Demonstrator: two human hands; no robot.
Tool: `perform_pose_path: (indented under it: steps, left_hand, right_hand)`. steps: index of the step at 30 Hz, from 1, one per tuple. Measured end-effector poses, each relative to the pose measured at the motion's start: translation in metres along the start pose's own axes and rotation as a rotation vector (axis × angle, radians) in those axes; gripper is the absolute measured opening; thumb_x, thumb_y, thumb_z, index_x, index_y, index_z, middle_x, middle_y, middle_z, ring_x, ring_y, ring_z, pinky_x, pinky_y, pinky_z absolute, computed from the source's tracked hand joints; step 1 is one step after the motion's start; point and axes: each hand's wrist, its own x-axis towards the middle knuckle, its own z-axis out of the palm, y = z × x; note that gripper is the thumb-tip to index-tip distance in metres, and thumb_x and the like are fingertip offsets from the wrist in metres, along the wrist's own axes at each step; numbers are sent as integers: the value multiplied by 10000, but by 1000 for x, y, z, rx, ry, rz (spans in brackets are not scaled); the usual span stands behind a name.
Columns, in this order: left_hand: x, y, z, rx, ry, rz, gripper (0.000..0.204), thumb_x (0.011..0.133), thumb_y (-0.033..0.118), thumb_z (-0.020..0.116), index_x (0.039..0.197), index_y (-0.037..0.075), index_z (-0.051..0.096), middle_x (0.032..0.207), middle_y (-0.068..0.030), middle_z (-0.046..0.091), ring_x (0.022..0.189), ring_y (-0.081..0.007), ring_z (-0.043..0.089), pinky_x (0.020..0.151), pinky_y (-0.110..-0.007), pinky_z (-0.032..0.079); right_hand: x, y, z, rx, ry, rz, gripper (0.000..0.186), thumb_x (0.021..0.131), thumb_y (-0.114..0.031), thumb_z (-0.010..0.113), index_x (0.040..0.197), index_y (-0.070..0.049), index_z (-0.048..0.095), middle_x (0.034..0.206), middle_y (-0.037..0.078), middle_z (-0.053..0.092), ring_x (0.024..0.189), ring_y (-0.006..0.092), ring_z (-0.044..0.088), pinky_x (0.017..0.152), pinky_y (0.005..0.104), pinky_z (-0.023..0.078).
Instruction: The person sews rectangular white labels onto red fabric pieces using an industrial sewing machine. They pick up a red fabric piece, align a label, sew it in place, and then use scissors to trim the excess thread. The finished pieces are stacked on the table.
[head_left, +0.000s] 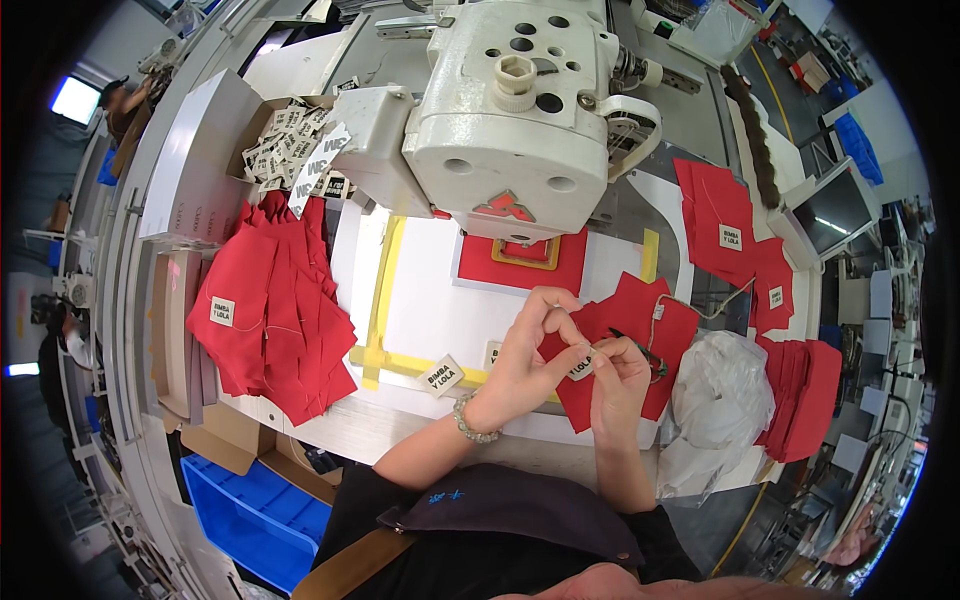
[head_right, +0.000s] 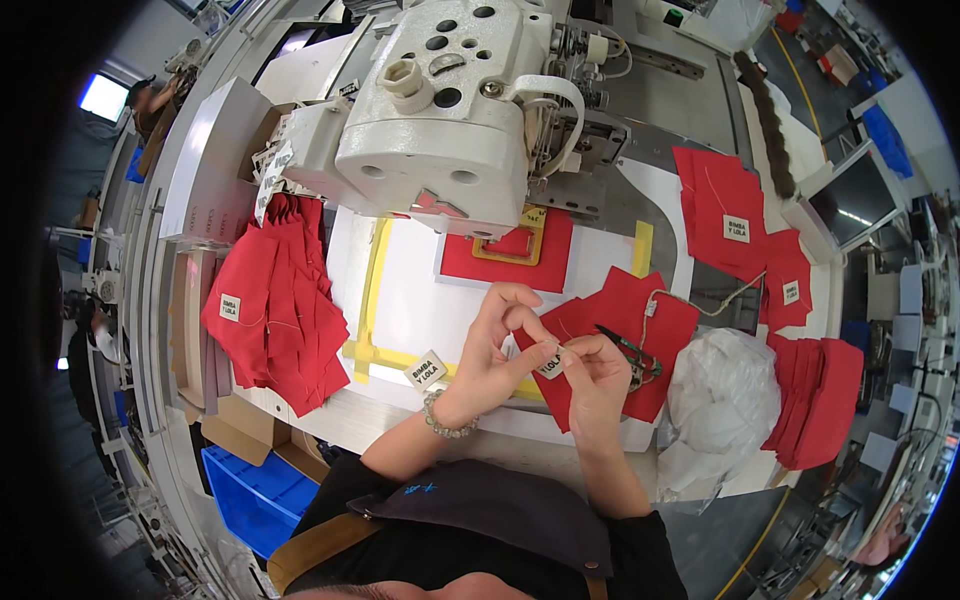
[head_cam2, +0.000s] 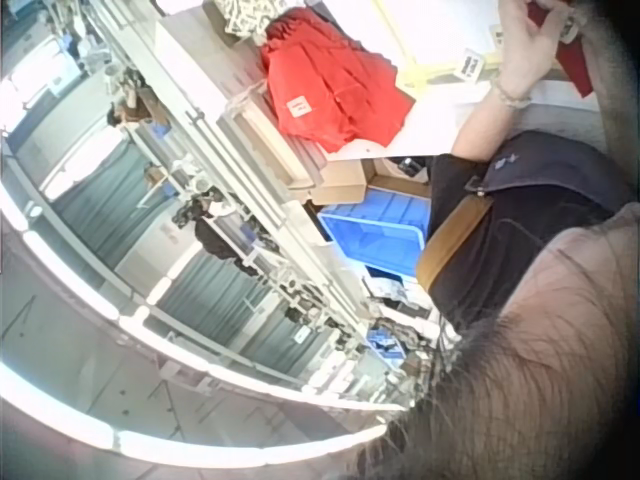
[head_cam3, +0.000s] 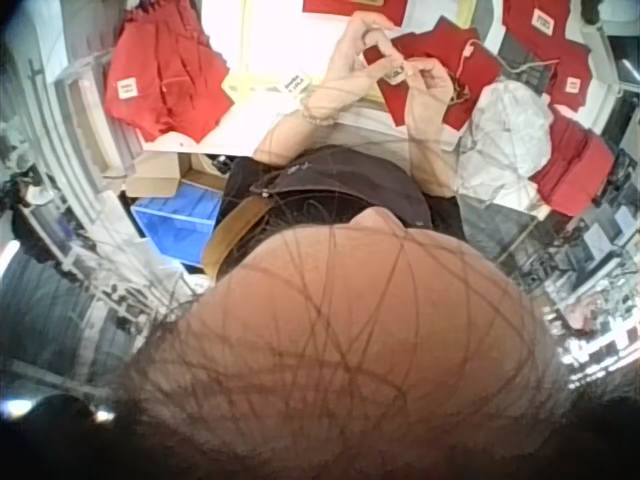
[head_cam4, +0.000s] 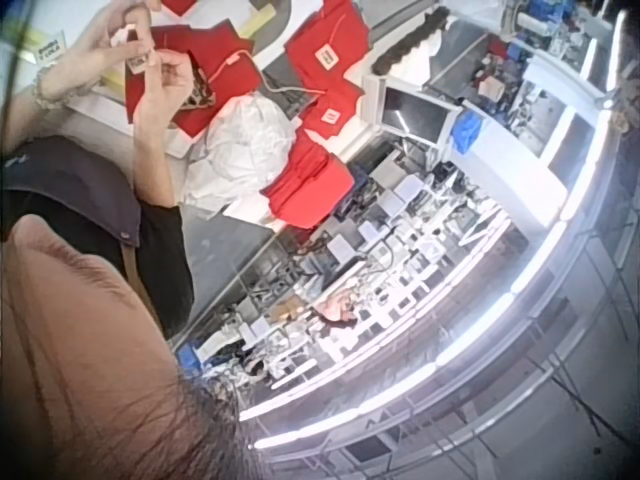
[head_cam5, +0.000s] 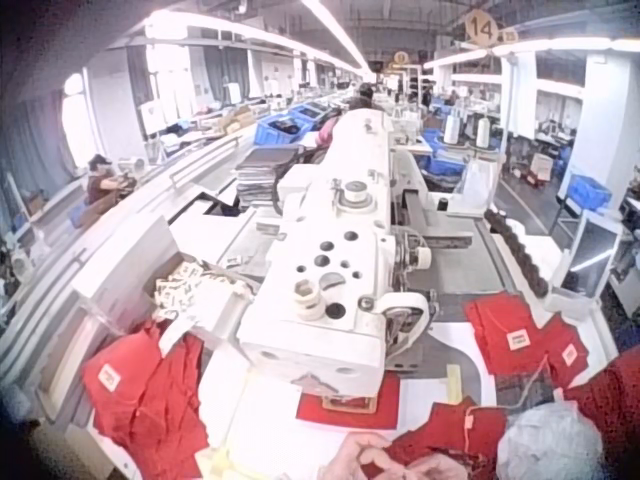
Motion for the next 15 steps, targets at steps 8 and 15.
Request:
perform_pose_path:
  steps: [8,15]
  left_hand:
    - [0,-2,-1,53,-13,0,395,840,-105,599,1159,51,426,780,-10,565,806,-64,533,777,-207,411]
    - [-2,-4,-2,78,7,4,379,828,-84,611,1140,48,442,762,-22,569,774,-90,533,770,-232,410]
  right_hand:
    - [0,0,-1,-28,9,4,40,866,35,618,858,5,593,847,62,639,759,81,586,729,222,462]
    - [0,0,-1,-39,-4,-19,50,865,51,607,850,6,592,841,62,635,762,83,584,731,221,459]
